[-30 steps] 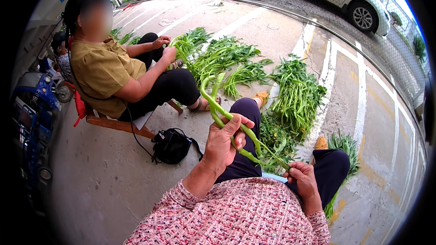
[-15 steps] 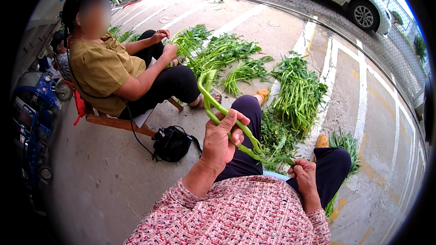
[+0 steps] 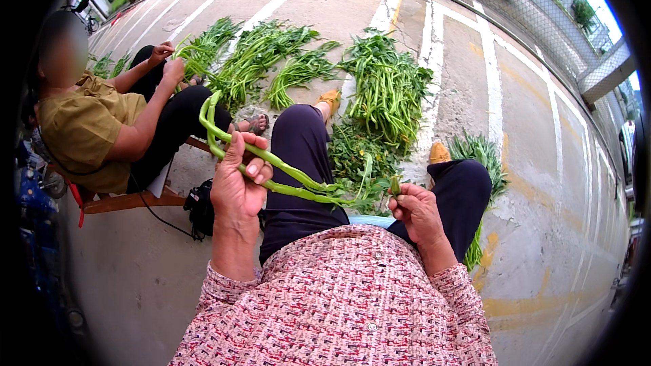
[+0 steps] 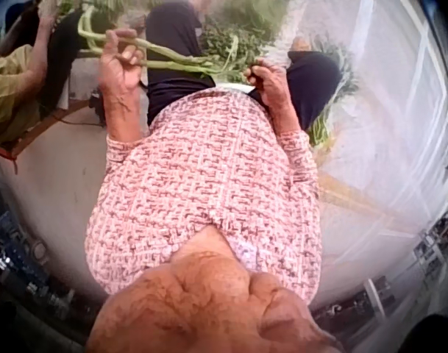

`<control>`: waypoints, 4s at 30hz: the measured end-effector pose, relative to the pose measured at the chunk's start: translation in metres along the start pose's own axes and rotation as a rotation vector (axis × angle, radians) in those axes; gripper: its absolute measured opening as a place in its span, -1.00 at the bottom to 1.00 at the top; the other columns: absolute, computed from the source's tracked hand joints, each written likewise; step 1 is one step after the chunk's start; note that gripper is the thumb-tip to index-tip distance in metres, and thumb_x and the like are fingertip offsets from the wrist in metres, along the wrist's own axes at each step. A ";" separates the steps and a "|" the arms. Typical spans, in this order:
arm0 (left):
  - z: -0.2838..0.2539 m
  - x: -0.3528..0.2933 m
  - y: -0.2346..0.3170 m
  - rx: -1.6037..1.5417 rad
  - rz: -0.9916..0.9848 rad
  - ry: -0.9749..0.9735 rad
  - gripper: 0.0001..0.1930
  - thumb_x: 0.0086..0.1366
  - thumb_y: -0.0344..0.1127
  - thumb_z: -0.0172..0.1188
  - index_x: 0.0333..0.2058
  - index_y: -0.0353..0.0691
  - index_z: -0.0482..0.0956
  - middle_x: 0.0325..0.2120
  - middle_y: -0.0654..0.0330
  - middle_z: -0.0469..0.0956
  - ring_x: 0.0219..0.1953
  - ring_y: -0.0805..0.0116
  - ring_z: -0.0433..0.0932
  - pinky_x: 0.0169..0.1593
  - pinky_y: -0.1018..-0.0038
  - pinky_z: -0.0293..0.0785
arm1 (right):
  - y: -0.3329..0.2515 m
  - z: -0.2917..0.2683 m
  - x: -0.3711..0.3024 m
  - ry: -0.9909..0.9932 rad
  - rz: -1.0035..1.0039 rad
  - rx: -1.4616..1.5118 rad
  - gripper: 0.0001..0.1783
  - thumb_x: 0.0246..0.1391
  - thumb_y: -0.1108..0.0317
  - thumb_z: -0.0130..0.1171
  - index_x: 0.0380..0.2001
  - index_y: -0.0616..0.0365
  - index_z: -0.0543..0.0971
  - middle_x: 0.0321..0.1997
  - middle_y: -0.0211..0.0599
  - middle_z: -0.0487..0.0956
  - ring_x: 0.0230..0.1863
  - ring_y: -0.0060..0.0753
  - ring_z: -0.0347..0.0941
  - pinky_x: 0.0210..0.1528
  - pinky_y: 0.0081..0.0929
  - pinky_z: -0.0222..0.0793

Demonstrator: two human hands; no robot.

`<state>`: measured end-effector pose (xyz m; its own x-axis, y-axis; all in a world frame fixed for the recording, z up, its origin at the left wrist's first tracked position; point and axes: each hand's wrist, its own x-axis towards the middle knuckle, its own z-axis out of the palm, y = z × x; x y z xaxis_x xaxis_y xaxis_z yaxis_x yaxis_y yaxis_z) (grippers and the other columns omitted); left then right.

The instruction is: The person picks leaves and peels the outer skin of green vegetable stalks by hand while sitting near bundles of vegetables.

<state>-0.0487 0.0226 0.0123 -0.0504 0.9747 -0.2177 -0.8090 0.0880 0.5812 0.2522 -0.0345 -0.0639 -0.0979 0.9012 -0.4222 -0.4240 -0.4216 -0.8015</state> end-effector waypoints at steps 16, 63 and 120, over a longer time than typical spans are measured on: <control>0.055 -0.037 -0.041 0.380 -0.251 -0.382 -0.64 0.04 -0.56 0.22 -0.13 -0.32 0.49 -0.57 0.32 0.44 -0.69 0.73 0.23 -0.67 0.77 0.06 | -0.064 0.080 -0.021 -0.345 -0.167 -0.240 -0.83 0.11 0.40 0.03 -0.32 0.31 0.51 -0.56 -0.43 0.52 -0.59 -0.76 0.32 -0.52 -0.78 0.25; 0.057 -0.041 -0.062 0.531 -0.171 -0.278 -0.86 0.11 -0.46 0.19 -0.32 -0.33 0.57 -0.64 0.31 0.48 -0.72 0.73 0.24 -0.69 0.76 0.04 | -0.064 0.097 -0.016 -0.283 -0.134 -0.188 -0.73 0.06 0.21 0.13 -0.48 0.23 0.50 -0.56 -0.46 0.50 -0.58 -0.76 0.31 -0.53 -0.79 0.23; 0.000 -0.006 -0.002 0.081 -0.046 -0.032 -0.73 0.26 -0.22 0.04 -0.17 -0.29 0.42 -0.38 -0.01 0.54 -0.69 0.64 0.33 -0.67 0.72 0.18 | -0.012 0.063 0.028 -0.172 -0.617 -1.068 -0.90 -0.05 0.39 0.09 -0.48 0.18 0.53 -0.48 -0.21 0.48 -0.40 -0.13 0.44 -0.37 -0.33 0.35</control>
<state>-0.0469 0.0168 0.0125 0.0055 0.9752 -0.2211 -0.7600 0.1478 0.6329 0.1983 0.0023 -0.0393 -0.2934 0.9452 0.1434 0.4948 0.2785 -0.8231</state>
